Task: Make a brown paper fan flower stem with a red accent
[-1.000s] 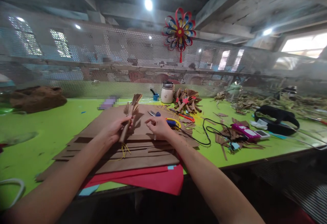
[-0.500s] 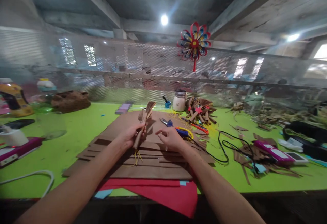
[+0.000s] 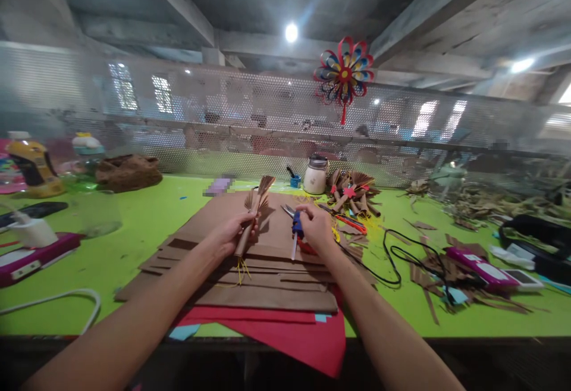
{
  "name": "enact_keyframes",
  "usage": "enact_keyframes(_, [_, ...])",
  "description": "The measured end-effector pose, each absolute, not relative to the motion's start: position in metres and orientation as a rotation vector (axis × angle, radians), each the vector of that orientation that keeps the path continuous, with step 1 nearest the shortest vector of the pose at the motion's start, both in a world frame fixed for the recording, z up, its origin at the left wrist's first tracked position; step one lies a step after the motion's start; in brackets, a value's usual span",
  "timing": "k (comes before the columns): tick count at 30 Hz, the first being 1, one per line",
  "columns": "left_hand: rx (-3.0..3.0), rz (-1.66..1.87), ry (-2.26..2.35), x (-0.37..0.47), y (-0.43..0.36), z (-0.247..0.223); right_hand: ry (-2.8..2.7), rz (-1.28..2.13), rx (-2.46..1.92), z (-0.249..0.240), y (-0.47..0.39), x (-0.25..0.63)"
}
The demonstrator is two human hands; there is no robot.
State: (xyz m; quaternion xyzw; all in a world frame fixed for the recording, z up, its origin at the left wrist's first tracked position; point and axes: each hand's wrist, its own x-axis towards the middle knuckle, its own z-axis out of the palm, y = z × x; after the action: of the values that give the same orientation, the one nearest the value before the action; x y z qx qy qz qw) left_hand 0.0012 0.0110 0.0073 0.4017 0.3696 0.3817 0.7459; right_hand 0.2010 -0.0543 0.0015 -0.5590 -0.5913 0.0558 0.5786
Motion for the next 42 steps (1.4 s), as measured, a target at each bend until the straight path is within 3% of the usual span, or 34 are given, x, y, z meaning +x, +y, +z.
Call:
enact_keyframes(6, [0.897, 0.844, 0.809, 0.001, 0.012, 0.006, -1.121, 0.229, -1.292, -0.003, -0.044, 0.225])
enact_keyframes(32, [1.051, 0.996, 0.799, 0.002, 0.006, 0.006, -1.331, 0.299, -1.315, -0.005, -0.051, 0.203])
enact_keyframes(42, [0.978, 1.386, 0.881, -0.027, 0.034, 0.043, -1.429, 0.233, -1.397, -0.01, -0.051, 0.199])
